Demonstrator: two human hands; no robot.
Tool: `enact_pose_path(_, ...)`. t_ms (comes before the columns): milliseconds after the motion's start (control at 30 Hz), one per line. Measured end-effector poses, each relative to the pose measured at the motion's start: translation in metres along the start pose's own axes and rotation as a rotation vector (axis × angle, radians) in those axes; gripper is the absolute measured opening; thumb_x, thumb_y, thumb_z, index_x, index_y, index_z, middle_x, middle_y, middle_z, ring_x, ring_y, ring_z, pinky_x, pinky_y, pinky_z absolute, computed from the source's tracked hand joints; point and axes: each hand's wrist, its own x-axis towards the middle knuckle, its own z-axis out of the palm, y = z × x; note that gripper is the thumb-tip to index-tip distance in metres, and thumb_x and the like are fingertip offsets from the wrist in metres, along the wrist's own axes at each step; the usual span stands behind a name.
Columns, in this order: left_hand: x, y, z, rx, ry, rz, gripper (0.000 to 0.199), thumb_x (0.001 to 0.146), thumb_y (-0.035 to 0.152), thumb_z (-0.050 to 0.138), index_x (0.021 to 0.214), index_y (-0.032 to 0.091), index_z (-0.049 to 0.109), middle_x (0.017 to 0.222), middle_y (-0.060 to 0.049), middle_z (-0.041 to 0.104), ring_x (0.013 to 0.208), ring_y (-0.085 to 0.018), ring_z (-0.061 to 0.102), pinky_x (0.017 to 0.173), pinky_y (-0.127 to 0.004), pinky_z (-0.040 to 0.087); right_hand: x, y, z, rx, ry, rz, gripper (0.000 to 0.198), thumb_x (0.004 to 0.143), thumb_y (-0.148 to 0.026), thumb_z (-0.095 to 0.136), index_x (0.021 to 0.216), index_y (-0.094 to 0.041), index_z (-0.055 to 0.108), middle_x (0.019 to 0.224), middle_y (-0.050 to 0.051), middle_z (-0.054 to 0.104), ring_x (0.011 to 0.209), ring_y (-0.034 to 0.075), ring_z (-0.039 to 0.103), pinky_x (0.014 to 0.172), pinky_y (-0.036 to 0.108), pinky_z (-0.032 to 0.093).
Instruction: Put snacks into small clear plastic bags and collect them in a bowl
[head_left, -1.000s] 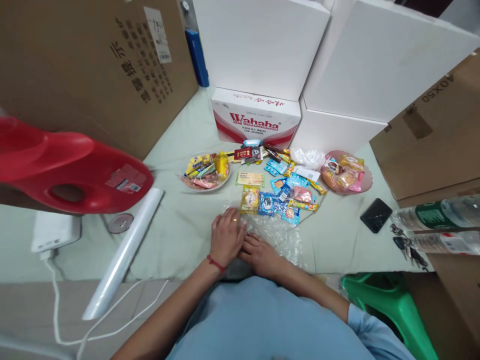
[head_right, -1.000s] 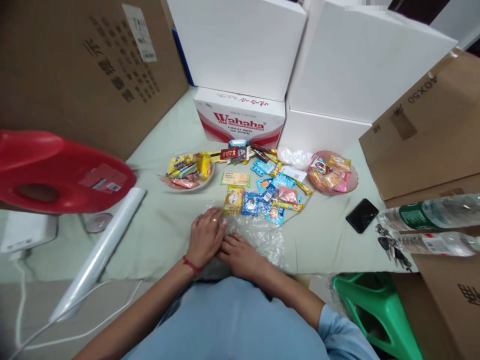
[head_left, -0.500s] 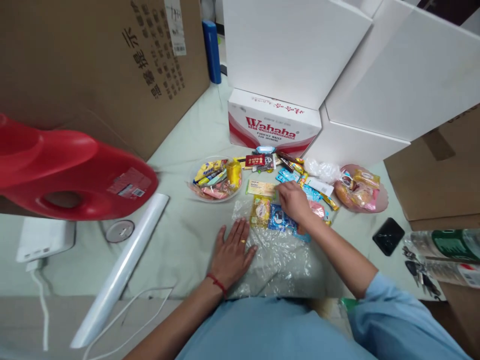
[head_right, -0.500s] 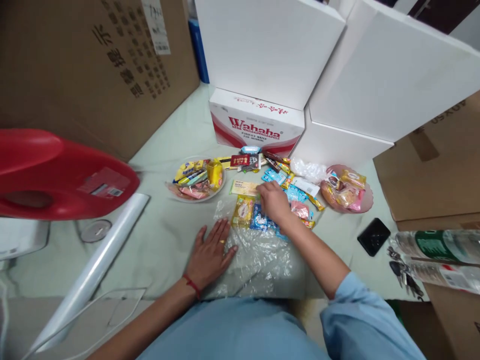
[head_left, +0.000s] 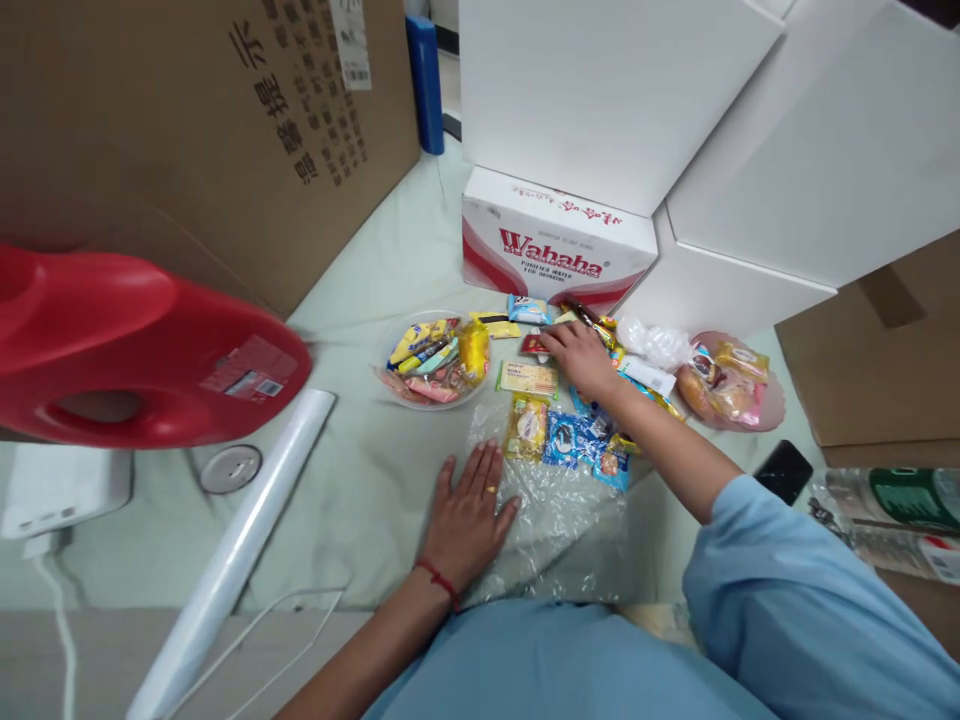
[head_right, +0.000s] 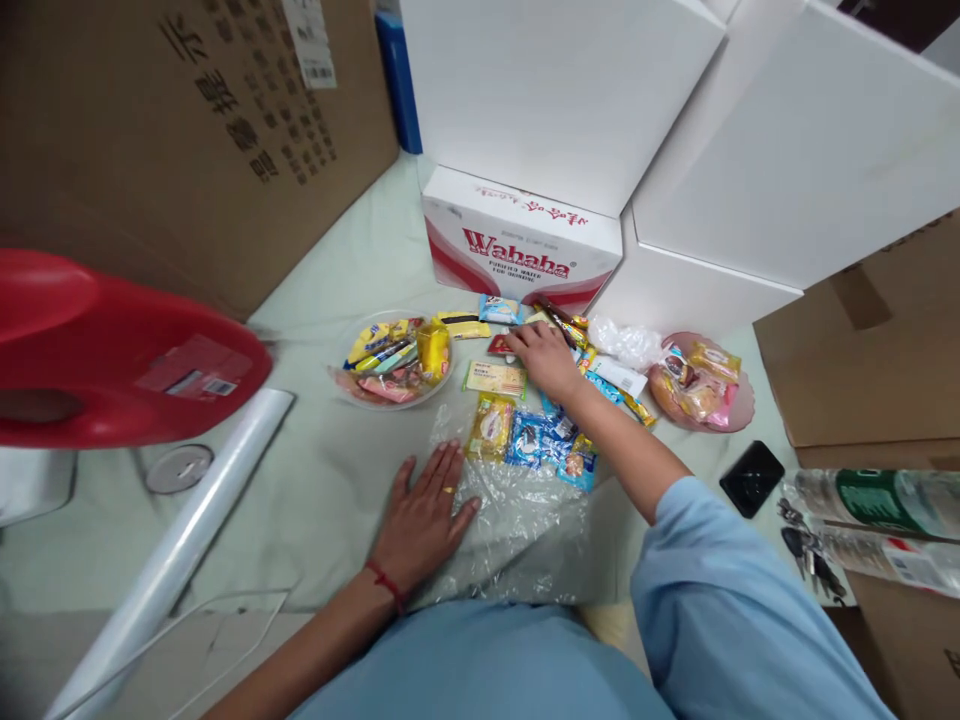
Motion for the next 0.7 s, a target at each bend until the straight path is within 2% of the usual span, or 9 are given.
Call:
enact_pose_path(100, 0.0, -0.001, 0.001, -0.008, -0.004, 0.003, 0.07, 0.104, 0.046, 0.043, 0.166, 0.016, 0.031, 0.168, -0.014, 0.037, 0.156, -0.03, 0.039, 0.131, -0.057, 0.013, -0.032, 0.014, -0.012, 0.044, -0.074, -0.017, 0.057, 0.099, -0.029, 0.061, 0.154, -0.018, 0.053, 0.143, 0.017, 0.06, 0.122, 0.036, 0.049, 0.102, 0.048, 0.04)
enact_pose_path(200, 0.0, -0.001, 0.001, -0.01, -0.005, 0.01, 0.069, 0.103, 0.044, 0.044, 0.166, 0.017, 0.031, 0.168, -0.015, 0.038, 0.156, -0.032, 0.039, 0.13, -0.059, 0.016, -0.033, 0.024, -0.027, 0.152, -0.143, -0.045, 0.051, 0.098, -0.041, 0.063, 0.145, -0.019, 0.063, 0.134, 0.015, 0.065, 0.12, 0.034, 0.051, 0.104, 0.047, 0.041)
enact_pose_path(300, 0.001, 0.0, 0.0, -0.017, -0.003, 0.004, 0.069, 0.104, 0.044, 0.044, 0.166, 0.018, 0.03, 0.167, -0.016, 0.039, 0.155, -0.033, 0.04, 0.13, -0.06, 0.017, 0.001, 0.024, -0.033, 0.17, -0.046, 0.01, 0.042, 0.103, -0.038, 0.054, 0.133, -0.013, 0.069, 0.126, 0.017, 0.066, 0.121, 0.034, 0.05, 0.106, 0.047, 0.04)
enact_pose_path(367, 0.001, 0.0, 0.0, -0.016, -0.004, 0.003, 0.069, 0.104, 0.044, 0.044, 0.166, 0.018, 0.03, 0.167, -0.016, 0.039, 0.156, -0.032, 0.04, 0.13, -0.059, 0.015, 0.033, 0.016, -0.027, 0.134, 0.04, 0.075, 0.045, 0.101, -0.029, 0.055, 0.141, -0.01, 0.062, 0.129, 0.02, 0.064, 0.126, 0.036, 0.047, 0.107, 0.047, 0.04)
enact_pose_path(433, 0.001, -0.001, 0.0, -0.012, -0.003, 0.01, 0.069, 0.104, 0.044, 0.043, 0.166, 0.019, 0.029, 0.167, -0.016, 0.038, 0.155, -0.031, 0.04, 0.13, -0.059, 0.014, 0.064, 0.006, -0.016, 0.103, 0.024, 0.123, 0.048, 0.097, -0.021, 0.058, 0.144, -0.009, 0.058, 0.133, 0.02, 0.063, 0.127, 0.036, 0.046, 0.107, 0.047, 0.04)
enact_pose_path(533, 0.001, -0.002, -0.001, -0.003, -0.002, 0.02, 0.068, 0.105, 0.045, 0.042, 0.166, 0.017, 0.03, 0.167, -0.016, 0.038, 0.155, -0.032, 0.041, 0.13, -0.06, 0.015, 0.09, -0.005, -0.007, 0.073, -0.025, 0.206, 0.04, 0.1, -0.013, 0.047, 0.136, -0.01, 0.063, 0.13, 0.02, 0.065, 0.124, 0.035, 0.049, 0.106, 0.048, 0.04)
enact_pose_path(600, 0.001, -0.002, -0.001, -0.003, -0.006, 0.021, 0.068, 0.105, 0.044, 0.041, 0.166, 0.016, 0.03, 0.167, -0.017, 0.038, 0.154, -0.032, 0.041, 0.129, -0.06, 0.015, 0.086, -0.008, -0.013, 0.088, 0.042, 0.227, 0.041, 0.103, -0.013, 0.041, 0.137, -0.011, 0.063, 0.128, 0.019, 0.066, 0.122, 0.035, 0.051, 0.106, 0.048, 0.04)
enact_pose_path(700, 0.001, 0.0, -0.002, -0.015, -0.016, 0.015, 0.069, 0.105, 0.044, 0.041, 0.166, 0.015, 0.029, 0.168, -0.017, 0.037, 0.155, -0.032, 0.04, 0.129, -0.061, 0.016, 0.042, -0.006, -0.035, 0.209, 0.188, 0.214, 0.043, 0.107, -0.02, 0.036, 0.144, -0.01, 0.058, 0.13, 0.019, 0.066, 0.124, 0.034, 0.053, 0.108, 0.047, 0.041)
